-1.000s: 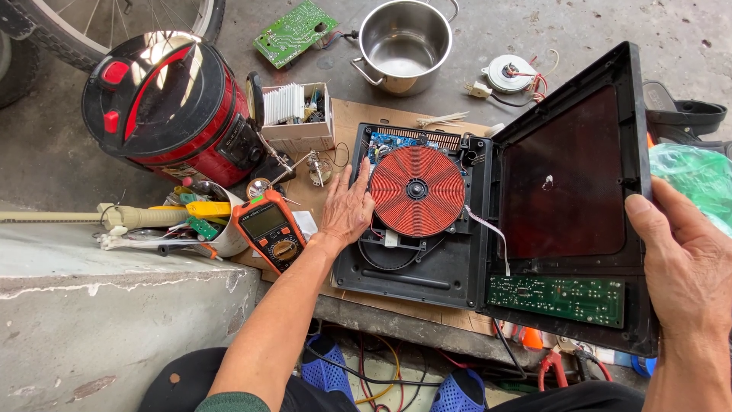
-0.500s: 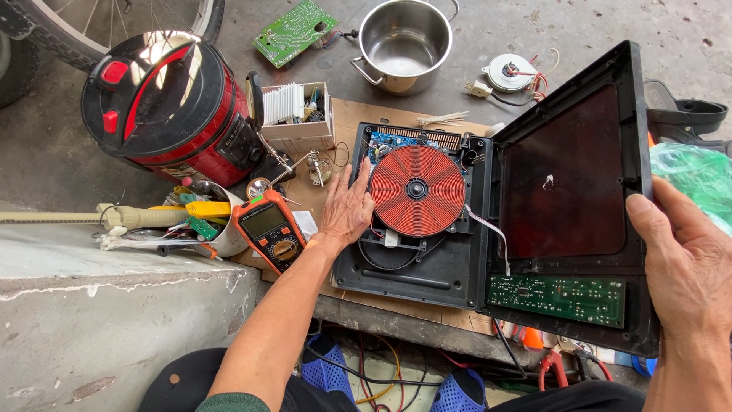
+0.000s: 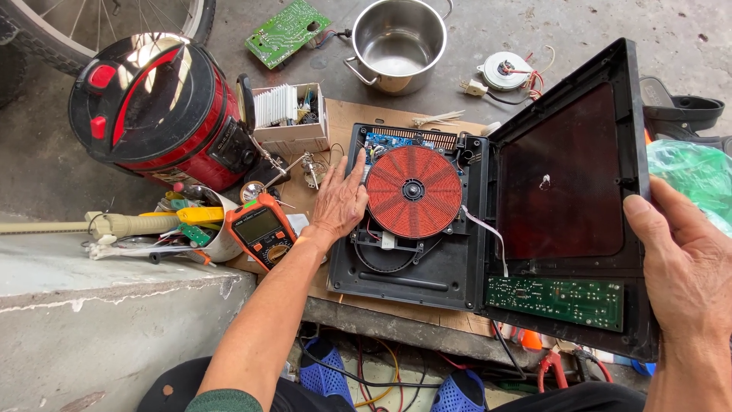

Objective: Disassembling an induction cooker casing and inspecting the internal components using a screwdriver.

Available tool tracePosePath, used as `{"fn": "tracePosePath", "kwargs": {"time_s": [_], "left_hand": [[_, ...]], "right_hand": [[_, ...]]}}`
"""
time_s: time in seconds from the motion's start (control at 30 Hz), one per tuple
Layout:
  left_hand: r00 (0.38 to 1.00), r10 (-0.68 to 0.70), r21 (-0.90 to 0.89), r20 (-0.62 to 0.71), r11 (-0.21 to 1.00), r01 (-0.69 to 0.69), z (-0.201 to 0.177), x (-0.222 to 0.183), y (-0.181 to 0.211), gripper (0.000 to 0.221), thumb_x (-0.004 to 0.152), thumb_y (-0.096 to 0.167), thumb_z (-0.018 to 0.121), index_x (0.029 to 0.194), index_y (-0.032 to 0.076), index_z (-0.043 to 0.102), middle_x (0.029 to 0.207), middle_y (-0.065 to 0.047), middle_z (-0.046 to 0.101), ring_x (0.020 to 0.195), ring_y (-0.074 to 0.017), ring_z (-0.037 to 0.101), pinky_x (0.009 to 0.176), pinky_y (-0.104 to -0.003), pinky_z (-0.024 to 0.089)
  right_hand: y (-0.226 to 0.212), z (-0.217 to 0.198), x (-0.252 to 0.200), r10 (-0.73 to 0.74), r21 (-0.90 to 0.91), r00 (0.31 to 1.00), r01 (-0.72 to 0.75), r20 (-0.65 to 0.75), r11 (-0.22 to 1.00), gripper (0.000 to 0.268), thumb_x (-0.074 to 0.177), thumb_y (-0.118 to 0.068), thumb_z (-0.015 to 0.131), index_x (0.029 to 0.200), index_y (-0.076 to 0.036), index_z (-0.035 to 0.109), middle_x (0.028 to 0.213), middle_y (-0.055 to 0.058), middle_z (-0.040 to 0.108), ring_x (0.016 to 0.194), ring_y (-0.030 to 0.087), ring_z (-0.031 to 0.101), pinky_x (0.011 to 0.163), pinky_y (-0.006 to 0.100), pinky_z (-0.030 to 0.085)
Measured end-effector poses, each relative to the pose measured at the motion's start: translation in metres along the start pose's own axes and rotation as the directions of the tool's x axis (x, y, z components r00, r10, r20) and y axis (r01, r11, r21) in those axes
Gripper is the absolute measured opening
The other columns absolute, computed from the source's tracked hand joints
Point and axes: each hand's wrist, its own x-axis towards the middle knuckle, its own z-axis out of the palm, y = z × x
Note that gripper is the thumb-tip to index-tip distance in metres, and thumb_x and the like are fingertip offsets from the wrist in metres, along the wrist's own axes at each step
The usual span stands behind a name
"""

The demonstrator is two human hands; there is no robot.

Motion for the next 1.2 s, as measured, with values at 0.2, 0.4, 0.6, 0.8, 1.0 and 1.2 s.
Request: {"fn": "tracePosePath", "kwargs": {"time_s": [0.2,0.4,0.6,0.8,1.0,1.2], "left_hand": [[0.999,-0.038,-0.022,-0.005,0.999,0.038,0.007,0.002,-0.001,0.08,0.1,0.024,0.042,0.177,0.011,0.024,0.169,-0.021,0.054,0.162,-0.0426,0.041,0.137,-0.052,0.021],[0.999,-0.046,-0.044,0.01,0.998,0.046,0.01,0.001,-0.004,0.08,0.101,0.025,0.042,0.177,0.011,0.024,0.17,-0.024,0.051,0.162,-0.0448,0.04,0.136,-0.054,0.021],[0.981,-0.194,-0.148,-0.03,0.971,0.188,0.004,-0.011,0.009,0.08,0.102,0.025,0.041,0.178,0.012,0.02,0.183,-0.014,0.034,0.168,-0.0389,0.032,0.136,-0.055,0.025],[0.847,-0.418,-0.316,-0.328,0.894,0.318,0.01,-0.071,0.035,0.061,0.115,0.022,0.041,0.17,-0.003,0.033,0.171,-0.029,0.046,0.158,-0.0465,0.046,0.13,-0.048,0.036],[0.823,-0.502,-0.345,-0.264,0.846,0.406,0.009,-0.123,0.099,0.06,0.118,0.026,0.039,0.169,-0.004,0.032,0.174,-0.029,0.041,0.164,-0.0452,0.035,0.136,-0.049,0.027],[0.952,-0.166,-0.147,-0.257,0.98,0.131,0.014,-0.165,0.15,0.057,0.112,0.016,0.054,0.164,-0.004,0.046,0.17,-0.026,0.05,0.161,-0.0412,0.045,0.132,-0.048,0.036]], "right_hand": [[-0.012,0.001,0.0,0.083,0.017,0.996,-0.083,0.013,0.996,0.048,0.122,-0.001,0.058,0.17,0.007,0.058,0.143,0.029,0.071,0.117,0.037,0.072,0.089,0.043,0.061],[0.002,0.001,0.002,0.04,0.061,0.998,-0.043,0.04,0.997,0.048,0.124,0.0,0.056,0.171,0.009,0.058,0.145,0.025,0.07,0.117,0.031,0.069,0.091,0.038,0.056],[-0.005,0.0,0.0,0.027,0.103,0.998,-0.033,0.062,0.994,0.047,0.125,-0.001,0.053,0.171,0.006,0.057,0.148,0.021,0.069,0.12,0.028,0.068,0.096,0.036,0.055],[0.022,-0.001,0.005,-0.016,0.205,0.993,-0.01,0.121,0.979,0.043,0.127,-0.004,0.052,0.169,0.005,0.058,0.147,0.014,0.068,0.121,0.019,0.063,0.098,0.027,0.049],[0.025,-0.001,0.002,-0.109,0.218,0.989,0.084,0.104,0.972,0.041,0.129,-0.006,0.054,0.168,0.003,0.063,0.143,0.008,0.071,0.115,0.013,0.063,0.093,0.022,0.049],[0.055,0.001,0.014,-0.249,0.108,0.968,0.249,-0.01,0.963,0.035,0.127,-0.007,0.07,0.157,0.011,0.075,0.117,0.005,0.069,0.098,0.015,0.055,0.084,0.028,0.044]]}}
